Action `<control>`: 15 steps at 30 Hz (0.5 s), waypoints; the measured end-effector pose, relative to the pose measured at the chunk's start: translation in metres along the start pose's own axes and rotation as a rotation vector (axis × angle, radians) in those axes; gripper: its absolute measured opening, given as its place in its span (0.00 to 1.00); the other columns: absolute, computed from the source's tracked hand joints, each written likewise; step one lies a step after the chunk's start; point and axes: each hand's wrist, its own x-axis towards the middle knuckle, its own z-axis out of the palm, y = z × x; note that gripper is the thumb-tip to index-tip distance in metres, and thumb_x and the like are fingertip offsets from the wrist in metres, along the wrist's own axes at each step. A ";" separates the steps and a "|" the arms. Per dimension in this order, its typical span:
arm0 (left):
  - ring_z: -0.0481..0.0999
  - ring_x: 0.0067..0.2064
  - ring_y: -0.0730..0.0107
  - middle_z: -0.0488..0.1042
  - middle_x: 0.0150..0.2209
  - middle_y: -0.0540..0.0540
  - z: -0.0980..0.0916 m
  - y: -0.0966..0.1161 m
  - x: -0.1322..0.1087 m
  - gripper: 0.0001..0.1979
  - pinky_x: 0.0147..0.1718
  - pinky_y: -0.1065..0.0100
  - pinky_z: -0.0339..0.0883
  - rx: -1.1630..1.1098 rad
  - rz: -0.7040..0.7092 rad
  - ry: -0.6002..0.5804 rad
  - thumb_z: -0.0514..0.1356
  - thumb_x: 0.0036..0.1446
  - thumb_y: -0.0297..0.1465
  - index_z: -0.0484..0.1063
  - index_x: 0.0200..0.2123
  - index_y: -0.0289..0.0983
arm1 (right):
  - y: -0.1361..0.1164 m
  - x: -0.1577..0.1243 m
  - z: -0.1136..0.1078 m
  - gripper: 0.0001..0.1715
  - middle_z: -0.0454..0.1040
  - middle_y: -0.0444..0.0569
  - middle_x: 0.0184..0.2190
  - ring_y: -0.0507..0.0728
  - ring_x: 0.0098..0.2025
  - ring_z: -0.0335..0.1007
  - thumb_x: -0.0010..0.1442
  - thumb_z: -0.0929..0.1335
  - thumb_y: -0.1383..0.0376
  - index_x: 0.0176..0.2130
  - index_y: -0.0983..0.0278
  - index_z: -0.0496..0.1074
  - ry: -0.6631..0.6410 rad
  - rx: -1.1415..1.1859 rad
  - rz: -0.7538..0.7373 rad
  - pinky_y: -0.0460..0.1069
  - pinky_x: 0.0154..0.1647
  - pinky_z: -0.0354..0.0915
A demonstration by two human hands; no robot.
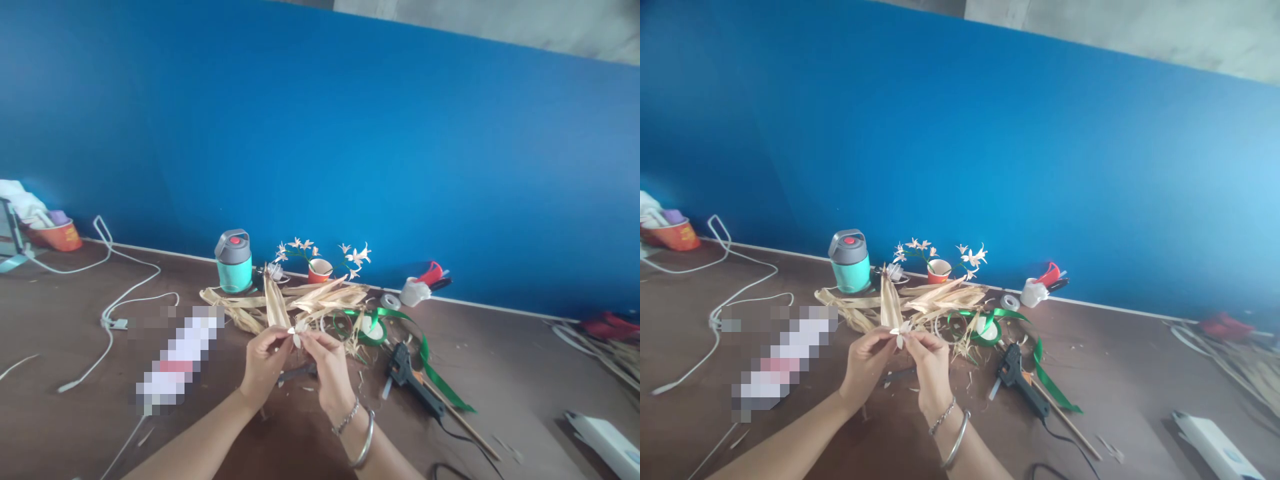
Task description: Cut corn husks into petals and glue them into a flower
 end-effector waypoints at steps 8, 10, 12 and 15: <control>0.74 0.28 0.69 0.75 0.26 0.48 0.000 0.000 -0.001 0.03 0.29 0.72 0.68 0.031 0.020 0.018 0.61 0.48 0.28 0.73 0.25 0.36 | 0.003 -0.001 0.000 0.08 0.68 0.43 0.18 0.49 0.23 0.56 0.42 0.73 0.64 0.18 0.65 0.74 0.017 0.009 -0.004 0.45 0.25 0.54; 0.74 0.28 0.69 0.75 0.26 0.48 0.000 0.001 -0.001 0.03 0.28 0.72 0.68 0.031 0.002 0.016 0.61 0.49 0.29 0.73 0.25 0.36 | 0.005 0.000 -0.002 0.08 0.69 0.43 0.19 0.49 0.23 0.57 0.43 0.72 0.63 0.20 0.65 0.74 0.033 0.032 0.015 0.45 0.24 0.54; 0.74 0.27 0.70 0.75 0.26 0.48 0.000 0.001 -0.002 0.04 0.28 0.72 0.68 0.036 -0.023 0.011 0.61 0.49 0.30 0.73 0.25 0.36 | 0.007 0.003 -0.005 0.08 0.69 0.43 0.19 0.49 0.22 0.57 0.44 0.72 0.62 0.22 0.65 0.73 0.066 0.033 0.033 0.45 0.23 0.54; 0.75 0.29 0.68 0.76 0.27 0.47 0.000 0.001 -0.002 0.04 0.30 0.71 0.69 0.051 -0.037 0.031 0.61 0.49 0.31 0.74 0.26 0.36 | 0.008 0.010 -0.012 0.09 0.66 0.41 0.18 0.49 0.20 0.56 0.47 0.69 0.61 0.23 0.65 0.70 0.085 -0.115 -0.012 0.44 0.21 0.53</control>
